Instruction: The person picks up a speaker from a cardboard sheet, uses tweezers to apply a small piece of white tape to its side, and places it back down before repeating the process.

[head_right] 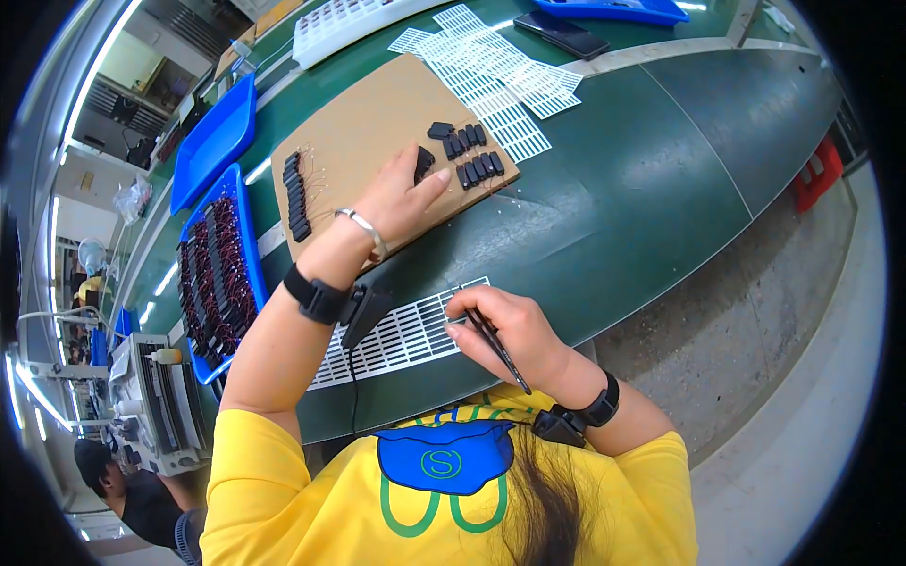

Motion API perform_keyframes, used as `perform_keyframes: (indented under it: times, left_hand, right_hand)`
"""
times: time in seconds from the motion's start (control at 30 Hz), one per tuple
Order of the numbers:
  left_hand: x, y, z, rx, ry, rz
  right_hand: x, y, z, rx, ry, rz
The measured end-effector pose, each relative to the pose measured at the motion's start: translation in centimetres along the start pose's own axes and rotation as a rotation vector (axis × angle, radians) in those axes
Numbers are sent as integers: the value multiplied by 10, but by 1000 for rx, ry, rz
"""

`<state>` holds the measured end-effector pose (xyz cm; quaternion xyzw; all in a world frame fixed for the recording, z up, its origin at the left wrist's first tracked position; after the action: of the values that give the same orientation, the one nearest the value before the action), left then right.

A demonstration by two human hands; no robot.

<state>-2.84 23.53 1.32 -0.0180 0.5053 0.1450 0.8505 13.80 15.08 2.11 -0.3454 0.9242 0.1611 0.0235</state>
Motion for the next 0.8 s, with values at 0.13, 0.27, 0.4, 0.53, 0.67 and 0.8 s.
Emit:
perform_keyframes:
  times: [0.13, 0.27, 0.4, 0.53, 0.67, 0.8]
  left_hand:
    - [-24, -19, 19, 111, -147, 168]
    - [-49, -12, 6, 94, -177, 90]
    - [-48, -23, -37, -180, -215, -134]
    - [-42, -38, -26, 19, -257, -75]
    - [-45, -44, -17, 193, -2, 34]
    - [-40, -44, -16, 167, 61, 36]
  right_hand:
    - [-3, -1, 1, 6, 4, 35]
    - [-6, -3, 3, 4, 21, 47]
    - [-5, -6, 5, 18, 57, 26]
    - [-3, -4, 4, 19, 45, 4]
    - [-2, -3, 2, 13, 19, -5]
    - [-2, -3, 3, 26, -5, -3]
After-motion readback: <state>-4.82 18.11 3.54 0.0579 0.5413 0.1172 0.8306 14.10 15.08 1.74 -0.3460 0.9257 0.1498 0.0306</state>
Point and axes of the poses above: each hand's wrist, its own y-axis towards the middle knuckle, its own x-axis out of the palm, z = x × y, the point moved 9 cm from there along y, towards the middle knuckle, and after that the axes turned 8 degrees about z, right-handed, at the moved point
